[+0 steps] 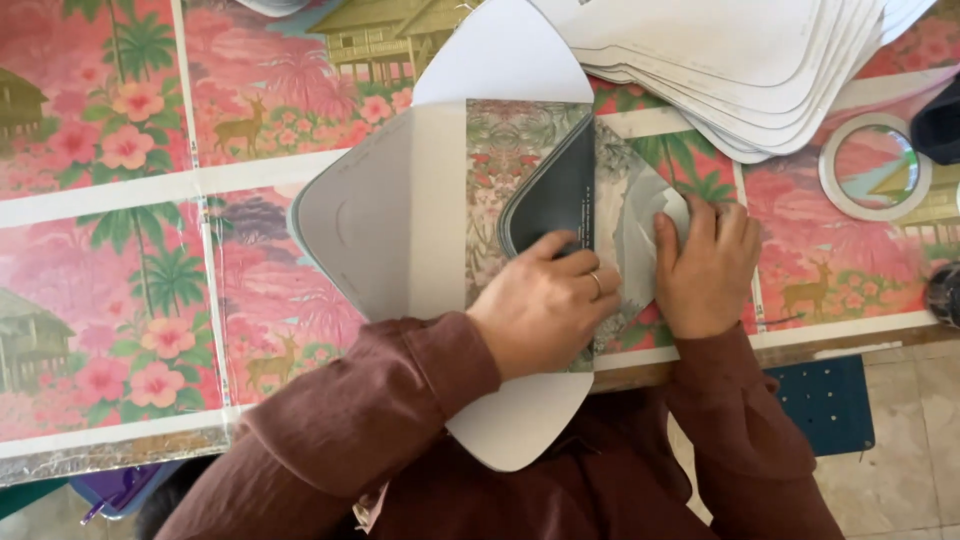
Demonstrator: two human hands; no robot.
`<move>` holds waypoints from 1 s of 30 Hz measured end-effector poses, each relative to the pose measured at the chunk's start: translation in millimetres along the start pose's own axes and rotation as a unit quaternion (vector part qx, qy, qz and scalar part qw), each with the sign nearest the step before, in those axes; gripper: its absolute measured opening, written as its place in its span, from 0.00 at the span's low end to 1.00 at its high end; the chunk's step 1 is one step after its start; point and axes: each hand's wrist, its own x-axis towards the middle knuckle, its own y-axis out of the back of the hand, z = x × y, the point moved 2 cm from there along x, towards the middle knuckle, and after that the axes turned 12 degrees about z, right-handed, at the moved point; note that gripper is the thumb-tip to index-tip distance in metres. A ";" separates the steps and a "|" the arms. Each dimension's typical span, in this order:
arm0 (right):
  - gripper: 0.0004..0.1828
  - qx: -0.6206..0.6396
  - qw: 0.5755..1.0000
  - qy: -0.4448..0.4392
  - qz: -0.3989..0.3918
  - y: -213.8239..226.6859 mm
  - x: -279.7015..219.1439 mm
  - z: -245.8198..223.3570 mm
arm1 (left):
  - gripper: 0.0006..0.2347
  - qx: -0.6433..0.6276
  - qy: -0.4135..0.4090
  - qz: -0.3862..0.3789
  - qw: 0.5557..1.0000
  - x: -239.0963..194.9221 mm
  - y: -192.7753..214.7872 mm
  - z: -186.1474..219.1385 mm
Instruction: Folding the flaps of decorative paper envelopes, applying circular stickers to seal them, and stacking them neatly.
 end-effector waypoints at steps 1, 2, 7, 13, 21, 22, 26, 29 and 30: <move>0.23 0.001 1.000 0.002 0.000 0.5 -1.1 -0.2 | 0.06 0.001 0.002 0.001 1.000 0.2 0.8 -0.4; 0.21 0.003 1.000 0.000 0.005 0.1 -0.7 -0.5 | 0.05 0.010 0.001 0.003 1.000 1.3 1.9 -2.4; 0.13 0.008 1.000 -0.004 0.019 -5.7 -5.7 -0.3 | 0.06 0.049 0.006 0.002 0.999 -0.3 -9.1 5.7; 0.14 0.013 1.000 -0.011 0.017 -3.4 -4.2 0.9 | 0.05 0.101 0.007 -0.119 0.988 -3.7 -20.0 25.2; 0.11 0.013 0.999 -0.017 0.046 -7.2 -10.0 2.9 | 0.03 0.054 -0.036 -0.040 0.997 -14.0 48.6 -21.1; 0.11 0.007 0.999 -0.020 0.049 -2.1 -2.9 4.2 | 0.03 0.050 -0.042 -0.039 0.997 -13.9 53.0 -21.3; 0.12 0.100 0.992 -0.048 0.058 23.1 23.0 4.2 | 0.06 -0.025 0.132 -0.005 0.991 -16.2 69.1 -29.7; 0.19 0.254 0.939 -0.228 0.038 35.3 46.6 -25.3 | 0.08 -0.101 0.219 -0.006 0.970 -22.0 68.2 -34.7; 0.23 0.329 0.888 -0.317 0.042 34.8 59.0 -39.9 | 0.08 -0.120 0.244 0.002 0.962 -22.4 67.2 -39.4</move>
